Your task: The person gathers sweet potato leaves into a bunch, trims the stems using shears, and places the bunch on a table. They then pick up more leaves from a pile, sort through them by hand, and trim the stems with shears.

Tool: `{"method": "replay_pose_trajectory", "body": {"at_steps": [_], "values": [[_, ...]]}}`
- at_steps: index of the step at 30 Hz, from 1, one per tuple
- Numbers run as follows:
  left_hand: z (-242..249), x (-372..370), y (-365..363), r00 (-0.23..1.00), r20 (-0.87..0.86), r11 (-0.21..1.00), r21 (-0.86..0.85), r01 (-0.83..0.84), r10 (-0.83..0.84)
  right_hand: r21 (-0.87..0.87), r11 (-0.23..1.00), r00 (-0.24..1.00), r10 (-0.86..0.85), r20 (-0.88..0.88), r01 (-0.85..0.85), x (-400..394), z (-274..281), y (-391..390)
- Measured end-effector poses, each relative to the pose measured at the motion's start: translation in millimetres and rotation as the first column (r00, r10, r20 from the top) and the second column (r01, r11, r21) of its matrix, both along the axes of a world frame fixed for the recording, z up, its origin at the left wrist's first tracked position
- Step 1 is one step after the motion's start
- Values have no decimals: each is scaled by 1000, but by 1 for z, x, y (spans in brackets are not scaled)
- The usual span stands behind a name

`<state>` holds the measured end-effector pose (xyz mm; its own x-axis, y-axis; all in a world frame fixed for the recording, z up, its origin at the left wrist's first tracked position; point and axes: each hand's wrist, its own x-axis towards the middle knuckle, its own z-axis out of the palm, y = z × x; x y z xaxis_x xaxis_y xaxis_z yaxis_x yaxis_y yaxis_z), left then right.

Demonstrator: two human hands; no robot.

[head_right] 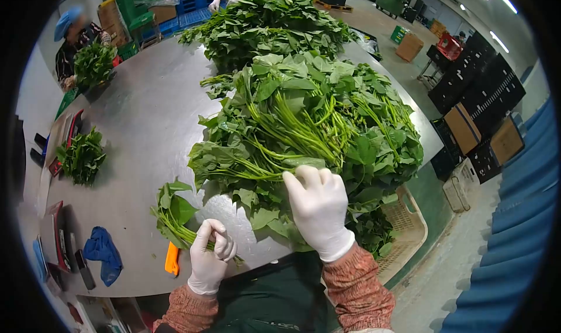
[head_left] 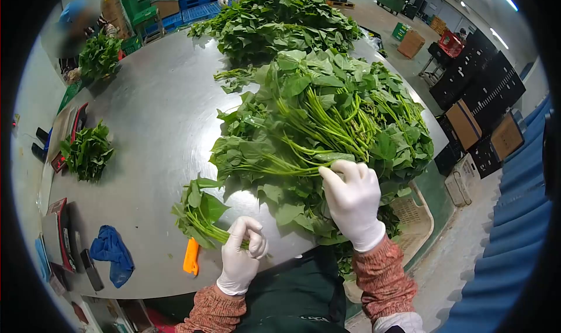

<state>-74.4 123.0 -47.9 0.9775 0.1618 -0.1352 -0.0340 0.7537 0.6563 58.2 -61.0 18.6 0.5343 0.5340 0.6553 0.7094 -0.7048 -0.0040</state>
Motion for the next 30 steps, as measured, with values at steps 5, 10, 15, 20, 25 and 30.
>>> {"method": "replay_pose_trajectory", "body": {"at_steps": [5,10,15,20,25,30], "values": [[4,-4,1,999,-31,997,-71,-11,8,-222,972,997,-63,39,70,35,-17,6],[0,-1,3,993,-117,998,-63,27,-34,-66,998,999,4,-34,-6,4,0,6],[-9,11,-5,985,-149,985,-159,62,-86,110,991,970,98,-222,-75,-41,-22,15],[-13,12,-2,957,-284,988,-154,16,-60,213,972,938,158,-309,-93,-72,-60,21],[-24,6,4,943,-329,999,22,49,-39,351,929,688,333,-645,-120,-76,-56,13],[-16,4,3,956,-285,977,177,122,-67,504,856,337,445,-830,111,-74,-54,11]]}}
